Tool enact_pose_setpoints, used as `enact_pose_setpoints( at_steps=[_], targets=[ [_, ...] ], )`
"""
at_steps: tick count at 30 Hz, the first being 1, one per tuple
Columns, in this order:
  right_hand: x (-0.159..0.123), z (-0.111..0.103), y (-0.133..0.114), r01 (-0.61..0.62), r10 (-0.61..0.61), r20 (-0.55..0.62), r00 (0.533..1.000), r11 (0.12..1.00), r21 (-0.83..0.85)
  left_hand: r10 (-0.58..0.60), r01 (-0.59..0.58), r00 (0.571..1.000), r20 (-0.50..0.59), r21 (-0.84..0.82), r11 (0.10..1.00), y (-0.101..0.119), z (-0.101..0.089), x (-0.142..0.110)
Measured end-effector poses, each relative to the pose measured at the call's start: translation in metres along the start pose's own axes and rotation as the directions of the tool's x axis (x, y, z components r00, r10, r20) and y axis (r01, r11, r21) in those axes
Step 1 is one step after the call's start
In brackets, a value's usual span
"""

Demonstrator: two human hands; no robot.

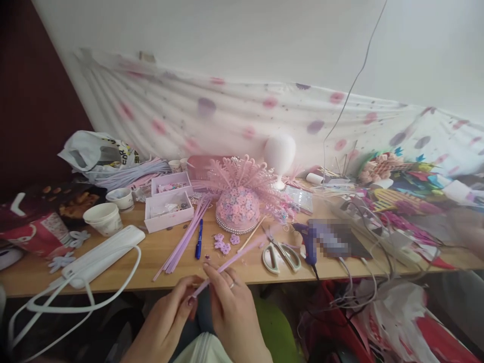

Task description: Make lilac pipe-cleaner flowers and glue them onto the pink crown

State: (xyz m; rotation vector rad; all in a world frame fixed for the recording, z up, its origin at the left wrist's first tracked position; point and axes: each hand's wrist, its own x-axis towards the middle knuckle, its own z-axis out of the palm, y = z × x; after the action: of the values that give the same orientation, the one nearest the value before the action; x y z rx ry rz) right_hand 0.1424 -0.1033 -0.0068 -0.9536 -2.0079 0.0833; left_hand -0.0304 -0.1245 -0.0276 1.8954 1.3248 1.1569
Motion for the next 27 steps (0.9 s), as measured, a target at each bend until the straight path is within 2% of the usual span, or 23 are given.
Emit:
enact_pose_setpoints(
  at_steps=[1,3,5,8,11,14,16,19,21,23,25,27],
  targets=[
    [0.000,0.003,0.006,-0.013,0.013,-0.067,0.998,1.000,0.000,-0.021,0.020,0.994,-0.111,-0.007,1.000,-0.005,0.000,0.000],
    [-0.005,0.007,0.019,-0.039,0.039,-0.196,0.980,0.999,0.005,-0.007,0.013,0.952,-0.306,0.017,1.000,-0.017,-0.006,0.001],
    [-0.012,0.010,0.031,-0.056,0.057,-0.280,0.958,0.998,0.011,0.055,-0.033,0.929,-0.367,0.066,0.997,-0.027,-0.016,0.003],
    [-0.022,0.013,0.040,-0.107,0.104,-0.337,0.936,0.994,0.010,0.079,-0.051,0.941,-0.328,0.095,0.994,-0.033,-0.030,0.009],
    [-0.024,0.015,0.043,-0.121,0.108,-0.353,0.929,0.993,-0.015,0.086,-0.064,0.962,-0.261,0.094,0.994,-0.031,-0.031,0.021],
    [-0.018,0.015,0.045,-0.041,0.017,-0.347,0.938,0.997,-0.062,0.079,-0.041,0.974,-0.213,0.175,0.984,-0.028,-0.019,0.041],
    [-0.013,0.014,0.046,-0.009,-0.016,-0.321,0.947,0.997,-0.076,0.036,0.040,0.966,-0.257,0.285,0.958,-0.029,-0.007,0.056],
    [-0.009,0.012,0.045,-0.013,-0.003,-0.265,0.964,0.998,-0.057,0.141,-0.015,0.959,-0.246,0.452,0.892,-0.036,0.006,0.071],
    [-0.009,0.011,0.045,-0.015,0.003,-0.245,0.969,0.999,-0.046,0.202,-0.065,0.954,-0.223,0.504,0.861,-0.042,0.009,0.075],
    [-0.010,0.011,0.047,-0.025,0.013,-0.242,0.970,0.999,-0.048,0.215,-0.081,0.957,-0.193,0.535,0.841,-0.047,0.010,0.077],
    [-0.012,0.013,0.048,-0.045,0.030,-0.250,0.968,0.998,-0.053,0.155,-0.014,0.971,-0.182,0.606,0.795,-0.049,0.011,0.078],
    [-0.013,0.015,0.050,-0.067,0.049,-0.260,0.964,0.996,-0.062,0.037,0.125,0.978,-0.206,0.719,0.684,-0.046,0.015,0.080]
  ],
)
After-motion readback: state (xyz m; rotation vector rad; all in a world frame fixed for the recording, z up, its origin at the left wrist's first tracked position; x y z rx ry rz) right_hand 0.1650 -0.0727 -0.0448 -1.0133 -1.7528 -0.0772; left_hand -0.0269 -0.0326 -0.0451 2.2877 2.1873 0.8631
